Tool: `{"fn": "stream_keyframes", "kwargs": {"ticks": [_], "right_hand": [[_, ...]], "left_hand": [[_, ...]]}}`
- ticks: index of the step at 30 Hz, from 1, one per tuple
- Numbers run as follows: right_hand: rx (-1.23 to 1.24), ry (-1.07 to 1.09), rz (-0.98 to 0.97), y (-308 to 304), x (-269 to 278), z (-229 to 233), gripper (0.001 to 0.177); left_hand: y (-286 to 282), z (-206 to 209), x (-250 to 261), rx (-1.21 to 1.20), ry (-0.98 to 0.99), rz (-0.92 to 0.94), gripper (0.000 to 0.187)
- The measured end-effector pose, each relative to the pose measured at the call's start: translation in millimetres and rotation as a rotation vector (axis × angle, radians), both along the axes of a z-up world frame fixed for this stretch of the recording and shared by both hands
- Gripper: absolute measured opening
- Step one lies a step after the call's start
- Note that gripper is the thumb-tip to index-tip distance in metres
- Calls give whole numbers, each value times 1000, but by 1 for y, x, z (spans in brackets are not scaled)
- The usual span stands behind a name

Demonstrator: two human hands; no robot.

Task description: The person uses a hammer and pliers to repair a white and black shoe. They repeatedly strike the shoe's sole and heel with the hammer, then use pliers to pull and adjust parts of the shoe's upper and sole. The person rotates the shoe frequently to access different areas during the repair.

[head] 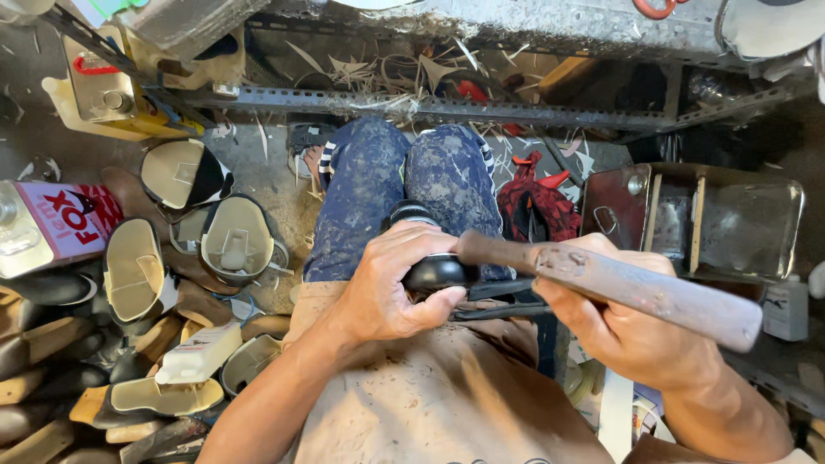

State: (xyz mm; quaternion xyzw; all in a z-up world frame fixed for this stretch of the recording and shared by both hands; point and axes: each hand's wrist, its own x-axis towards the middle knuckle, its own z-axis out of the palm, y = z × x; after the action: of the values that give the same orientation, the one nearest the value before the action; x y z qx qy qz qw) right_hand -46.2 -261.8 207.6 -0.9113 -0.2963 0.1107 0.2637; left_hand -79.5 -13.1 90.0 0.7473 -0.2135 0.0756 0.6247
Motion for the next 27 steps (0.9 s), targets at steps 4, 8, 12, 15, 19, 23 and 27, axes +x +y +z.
{"fn": "stream_keyframes", "kwargs": {"ticks": [4, 8, 12, 15, 19, 23, 27], "right_hand": [[238, 105, -91, -14, -12, -16, 28], [135, 39, -38, -6, -10, -17, 29], [225, 129, -66, -13, -21, -37, 28], [164, -12, -102, -5, -18, -36, 30], [643, 185, -264, 6, -33, -44, 9], [231, 73, -236, -7, -31, -62, 20], [482, 182, -243, 18, -25, -38, 27]], "left_hand": [[3, 3, 0, -12, 16, -12, 36], [6, 4, 0, -11, 51, -23, 35], [10, 10, 1, -10, 64, -30, 36], [13, 3, -4, -48, 87, -8, 36], [14, 3, -8, -45, 97, 8, 35], [22, 8, -4, -92, 99, 1, 35], [33, 8, -12, -157, 168, 56, 39]]}}
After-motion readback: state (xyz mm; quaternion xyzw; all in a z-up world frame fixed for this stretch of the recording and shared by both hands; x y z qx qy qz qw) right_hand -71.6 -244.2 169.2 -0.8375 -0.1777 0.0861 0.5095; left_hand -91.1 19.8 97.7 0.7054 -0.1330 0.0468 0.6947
